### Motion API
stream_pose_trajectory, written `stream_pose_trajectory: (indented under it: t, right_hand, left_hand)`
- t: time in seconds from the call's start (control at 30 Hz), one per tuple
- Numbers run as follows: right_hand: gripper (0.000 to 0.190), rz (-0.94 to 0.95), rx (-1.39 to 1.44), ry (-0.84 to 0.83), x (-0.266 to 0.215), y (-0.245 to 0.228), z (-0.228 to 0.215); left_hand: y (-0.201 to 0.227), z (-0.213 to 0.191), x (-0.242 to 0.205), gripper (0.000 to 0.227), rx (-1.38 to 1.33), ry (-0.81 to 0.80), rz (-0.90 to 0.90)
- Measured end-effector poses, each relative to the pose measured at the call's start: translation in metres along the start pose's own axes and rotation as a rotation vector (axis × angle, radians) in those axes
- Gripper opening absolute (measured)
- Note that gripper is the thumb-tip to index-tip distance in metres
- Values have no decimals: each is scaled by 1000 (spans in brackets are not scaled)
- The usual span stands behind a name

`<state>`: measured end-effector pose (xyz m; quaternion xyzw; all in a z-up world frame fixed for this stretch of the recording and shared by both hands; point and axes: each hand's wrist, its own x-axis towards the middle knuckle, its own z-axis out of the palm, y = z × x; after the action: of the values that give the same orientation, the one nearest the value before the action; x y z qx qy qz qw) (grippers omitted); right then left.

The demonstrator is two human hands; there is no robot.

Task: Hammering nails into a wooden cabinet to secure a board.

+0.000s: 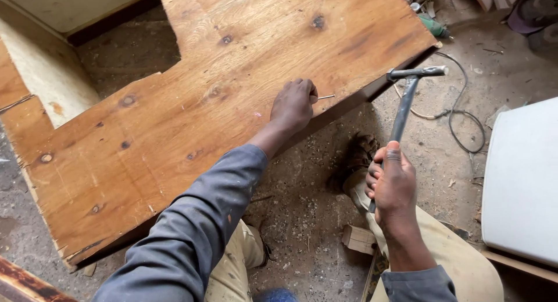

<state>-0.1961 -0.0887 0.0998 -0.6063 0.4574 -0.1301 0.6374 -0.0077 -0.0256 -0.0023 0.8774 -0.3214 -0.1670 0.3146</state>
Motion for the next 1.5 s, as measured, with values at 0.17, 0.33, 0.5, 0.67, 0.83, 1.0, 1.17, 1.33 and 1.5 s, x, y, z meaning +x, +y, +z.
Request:
stream_pose_trajectory:
  t: [0.17,0.33,0.5,0.67,0.83,1.0,1.17,1.33,1.5]
  right_hand:
    - [35,10,79,38,10,3,-17]
    - [36,64,47,49,16,7,-22]
    - [36,120,2,47,31,25,-25]
    - [36,170,-3,34,33,29,-19]
    - [36,160,-70,5,28,28,-12]
    - [36,130,-120,-5,26,29,-8]
    - [39,39,-187,6,33,35,-15]
    - [40,-149,-349,-21,30,24,-6]
    - [39,-186,-471,-13,42,38,0]
  left_hand:
    - [6,27,14,9,-21,38,-5]
    - [18,37,29,7,-33,109,-13]
    - [15,45,38,7,-128,140,-10]
    - [11,40,41,6,-162,121,-19]
    - [4,46,46,5,-185,98,-26]
    - [2,47,47,5,-195,90,-52]
    - [1,47,49,4,-202,92,-45]
    - [-4,53,53,5,-218,96,-23]
    - [1,48,51,5,-231,98,-29]
